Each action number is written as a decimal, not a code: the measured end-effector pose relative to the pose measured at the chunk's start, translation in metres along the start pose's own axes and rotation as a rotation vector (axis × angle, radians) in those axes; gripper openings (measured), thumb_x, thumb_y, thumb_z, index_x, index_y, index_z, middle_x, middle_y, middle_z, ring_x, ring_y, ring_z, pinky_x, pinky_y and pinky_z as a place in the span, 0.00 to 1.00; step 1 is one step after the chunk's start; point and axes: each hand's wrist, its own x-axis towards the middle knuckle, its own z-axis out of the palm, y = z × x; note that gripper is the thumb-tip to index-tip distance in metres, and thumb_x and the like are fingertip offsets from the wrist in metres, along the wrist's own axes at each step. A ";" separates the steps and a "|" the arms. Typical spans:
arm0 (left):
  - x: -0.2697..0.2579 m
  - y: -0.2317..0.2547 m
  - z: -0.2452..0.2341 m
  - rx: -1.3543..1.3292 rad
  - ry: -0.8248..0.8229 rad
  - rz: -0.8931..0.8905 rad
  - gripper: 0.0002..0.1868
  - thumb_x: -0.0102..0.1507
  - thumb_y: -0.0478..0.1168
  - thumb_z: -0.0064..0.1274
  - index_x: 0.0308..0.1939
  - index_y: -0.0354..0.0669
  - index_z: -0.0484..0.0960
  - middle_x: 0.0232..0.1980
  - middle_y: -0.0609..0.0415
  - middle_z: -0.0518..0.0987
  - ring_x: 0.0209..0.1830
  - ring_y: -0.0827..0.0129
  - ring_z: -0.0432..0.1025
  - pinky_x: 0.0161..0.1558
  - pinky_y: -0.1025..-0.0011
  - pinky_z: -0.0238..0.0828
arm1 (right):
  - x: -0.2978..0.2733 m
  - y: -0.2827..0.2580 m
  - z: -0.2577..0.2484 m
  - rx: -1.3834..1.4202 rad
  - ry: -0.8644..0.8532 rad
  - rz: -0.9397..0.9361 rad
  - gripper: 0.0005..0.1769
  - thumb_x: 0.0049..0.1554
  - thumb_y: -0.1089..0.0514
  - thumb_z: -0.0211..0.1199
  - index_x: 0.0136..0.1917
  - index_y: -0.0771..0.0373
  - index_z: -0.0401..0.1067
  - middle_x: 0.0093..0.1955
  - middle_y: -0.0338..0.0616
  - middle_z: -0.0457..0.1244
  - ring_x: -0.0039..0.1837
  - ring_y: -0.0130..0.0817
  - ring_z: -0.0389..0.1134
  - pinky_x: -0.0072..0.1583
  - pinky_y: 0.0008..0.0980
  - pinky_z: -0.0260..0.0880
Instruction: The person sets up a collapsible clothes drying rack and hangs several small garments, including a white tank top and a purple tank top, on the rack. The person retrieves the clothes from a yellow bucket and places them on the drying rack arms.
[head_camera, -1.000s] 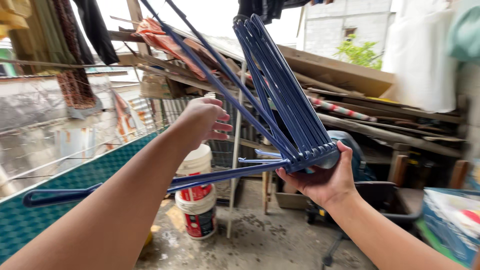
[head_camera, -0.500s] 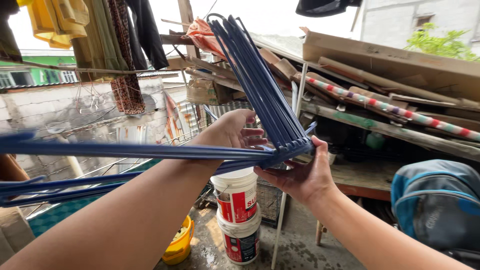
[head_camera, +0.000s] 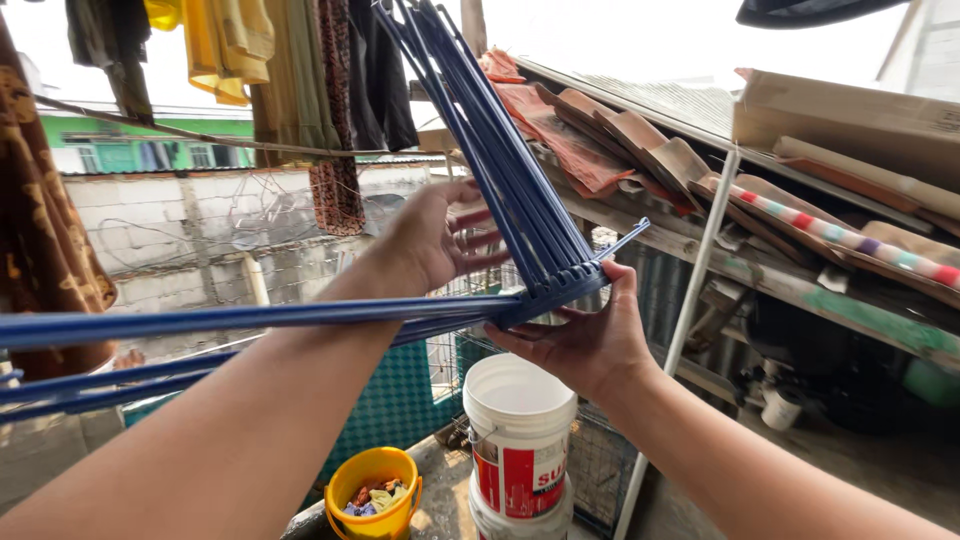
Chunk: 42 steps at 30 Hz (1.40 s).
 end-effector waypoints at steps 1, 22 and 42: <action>0.002 0.010 -0.002 -0.026 -0.029 0.038 0.13 0.66 0.41 0.42 0.46 0.35 0.76 0.51 0.43 0.77 0.51 0.53 0.77 0.53 0.48 0.81 | 0.008 -0.004 0.002 0.005 -0.005 0.003 0.44 0.51 0.33 0.50 0.68 0.68 0.60 0.66 0.61 0.57 0.71 0.68 0.60 0.68 0.72 0.63; -0.121 0.146 -0.135 0.366 0.686 0.117 0.19 0.71 0.53 0.43 0.52 0.42 0.78 0.51 0.49 0.84 0.55 0.56 0.79 0.59 0.51 0.73 | 0.125 -0.002 0.031 -0.016 -0.028 0.097 0.44 0.49 0.31 0.55 0.74 0.50 0.60 0.72 0.60 0.58 0.74 0.60 0.61 0.67 0.75 0.64; -0.181 0.169 -0.073 0.146 -0.003 0.582 0.35 0.65 0.65 0.43 0.52 0.35 0.81 0.61 0.37 0.77 0.63 0.37 0.72 0.64 0.35 0.70 | 0.223 -0.022 0.138 0.093 -0.449 0.097 0.47 0.51 0.26 0.44 0.77 0.48 0.58 0.74 0.60 0.52 0.75 0.63 0.56 0.65 0.74 0.68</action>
